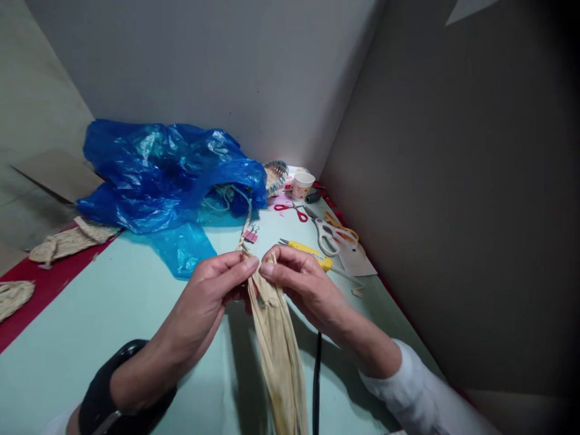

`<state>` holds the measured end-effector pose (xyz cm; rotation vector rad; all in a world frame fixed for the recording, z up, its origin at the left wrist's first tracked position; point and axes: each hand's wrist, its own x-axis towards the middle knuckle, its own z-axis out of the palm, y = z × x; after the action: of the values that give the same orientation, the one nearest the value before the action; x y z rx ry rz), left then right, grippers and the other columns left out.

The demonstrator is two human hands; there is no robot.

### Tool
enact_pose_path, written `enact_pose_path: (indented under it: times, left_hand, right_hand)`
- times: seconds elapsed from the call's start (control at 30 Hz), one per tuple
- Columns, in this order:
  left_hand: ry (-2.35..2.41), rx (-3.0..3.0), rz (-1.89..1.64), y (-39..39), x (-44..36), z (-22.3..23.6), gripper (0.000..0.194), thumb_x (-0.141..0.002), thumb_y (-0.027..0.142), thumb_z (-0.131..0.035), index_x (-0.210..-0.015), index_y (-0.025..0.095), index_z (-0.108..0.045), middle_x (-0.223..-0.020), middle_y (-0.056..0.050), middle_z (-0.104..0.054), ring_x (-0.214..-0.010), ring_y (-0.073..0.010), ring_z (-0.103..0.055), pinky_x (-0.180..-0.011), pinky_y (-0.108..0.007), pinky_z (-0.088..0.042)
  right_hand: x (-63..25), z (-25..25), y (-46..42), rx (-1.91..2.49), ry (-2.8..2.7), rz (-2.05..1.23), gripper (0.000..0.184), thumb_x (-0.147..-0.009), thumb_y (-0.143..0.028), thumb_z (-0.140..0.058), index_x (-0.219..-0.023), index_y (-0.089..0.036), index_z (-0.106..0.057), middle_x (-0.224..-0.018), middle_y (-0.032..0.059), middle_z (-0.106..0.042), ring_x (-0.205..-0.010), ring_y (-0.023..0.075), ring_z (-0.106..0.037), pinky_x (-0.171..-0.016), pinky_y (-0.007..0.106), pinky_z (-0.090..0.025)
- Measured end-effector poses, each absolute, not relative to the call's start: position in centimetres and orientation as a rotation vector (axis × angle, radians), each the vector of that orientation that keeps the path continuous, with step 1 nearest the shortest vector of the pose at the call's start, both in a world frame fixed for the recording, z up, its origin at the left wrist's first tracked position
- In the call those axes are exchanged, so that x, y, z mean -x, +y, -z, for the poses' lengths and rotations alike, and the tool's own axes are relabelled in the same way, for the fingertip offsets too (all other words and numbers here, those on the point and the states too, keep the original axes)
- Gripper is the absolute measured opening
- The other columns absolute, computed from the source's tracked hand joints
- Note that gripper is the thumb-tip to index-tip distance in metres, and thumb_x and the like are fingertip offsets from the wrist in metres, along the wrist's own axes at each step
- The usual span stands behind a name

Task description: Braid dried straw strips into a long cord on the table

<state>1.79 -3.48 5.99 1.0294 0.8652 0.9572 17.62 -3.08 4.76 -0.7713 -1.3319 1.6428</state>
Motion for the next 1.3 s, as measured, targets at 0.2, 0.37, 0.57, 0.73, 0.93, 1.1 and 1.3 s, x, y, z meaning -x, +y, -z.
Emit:
enact_pose_path:
  times: [0.2, 0.37, 0.57, 0.73, 0.93, 1.1, 1.3]
  left_hand:
    - [0.814, -1.156, -0.826, -3.4, -1.6, -6.0, 0.014, -0.08, 0.028, -0.067, -0.093, 0.022, -0.064, -0.089, 0.001, -0.062, -0.09, -0.0162, -0.057, -0.082, -0.026, -0.044]
    - [0.813, -1.282, -0.657, -3.1, -1.3, -5.9, 0.017, -0.081, 0.028, -0.065, -0.097, 0.022, -0.066, -0.088, 0.0, -0.064, -0.087, -0.0166, -0.057, -0.08, -0.026, -0.042]
    - [0.916, -1.303, -0.723, -3.2, -1.2, -6.5, 0.016, -0.081, 0.031, -0.061, -0.089, 0.019, -0.069, -0.081, -0.001, -0.063, -0.081, -0.0186, -0.056, -0.073, -0.028, -0.04]
    - [0.967, -1.3, -0.883, -3.2, -1.4, -6.5, 0.016, -0.078, 0.031, -0.066, -0.089, 0.02, -0.07, -0.085, -0.002, -0.068, -0.082, -0.0194, -0.059, -0.073, -0.028, -0.041]
    - [0.963, -1.159, -1.022, -3.1, -1.0, -6.4, 0.016, -0.08, 0.024, -0.063, -0.094, 0.021, -0.068, -0.087, 0.0, -0.07, -0.081, -0.0172, -0.061, -0.077, -0.028, -0.043]
    - [0.974, -1.061, -1.049, -3.0, -0.8, -6.5, 0.015, -0.079, 0.022, -0.061, -0.093, 0.02, -0.066, -0.082, 0.001, -0.07, -0.074, -0.0165, -0.063, -0.071, -0.028, -0.044]
    - [0.949, -1.038, -1.018, -2.8, -0.9, -6.2, 0.017, -0.08, 0.027, -0.062, -0.096, 0.019, -0.064, -0.082, 0.0, -0.07, -0.07, -0.0166, -0.063, -0.069, -0.028, -0.045]
  right_hand:
    - [-17.4, -4.8, -3.1, 0.824, -1.258, -1.424, 0.023, -0.085, -0.032, -0.063, -0.073, -0.017, -0.051, -0.064, -0.0047, -0.044, -0.058, 0.0082, -0.038, -0.055, 0.022, -0.031]
    - [-18.2, -5.0, -2.4, 0.864, -1.218, -1.315, 0.022, -0.086, -0.034, -0.062, -0.075, -0.017, -0.051, -0.065, -0.0049, -0.045, -0.057, 0.0073, -0.039, -0.053, 0.02, -0.032]
    - [-18.9, -5.2, -2.2, 0.835, -1.137, -1.416, 0.025, -0.088, -0.038, -0.059, -0.077, -0.018, -0.049, -0.064, -0.0055, -0.04, -0.053, 0.0061, -0.033, -0.05, 0.018, -0.03]
    - [-18.5, -5.5, -2.6, 0.798, -1.272, -1.504, 0.023, -0.081, -0.036, -0.067, -0.092, -0.018, -0.058, -0.08, -0.0006, -0.054, -0.071, 0.0114, -0.05, -0.069, 0.023, -0.043]
    - [-18.8, -5.4, -2.1, 0.806, -1.358, -1.528, 0.021, -0.077, -0.031, -0.071, -0.09, -0.015, -0.065, -0.08, 0.001, -0.059, -0.068, 0.0106, -0.049, -0.063, 0.022, -0.039]
    - [-19.0, -5.5, -2.0, 0.878, -1.394, -1.459, 0.017, -0.078, -0.03, -0.069, -0.082, -0.015, -0.066, -0.07, 0.0, -0.056, -0.063, 0.01, -0.046, -0.06, 0.023, -0.037]
    - [-18.7, -4.8, -1.8, 0.84, -1.375, -1.464, 0.021, -0.077, -0.034, -0.07, -0.082, -0.014, -0.065, -0.067, -0.001, -0.055, -0.059, 0.0092, -0.047, -0.059, 0.022, -0.038]
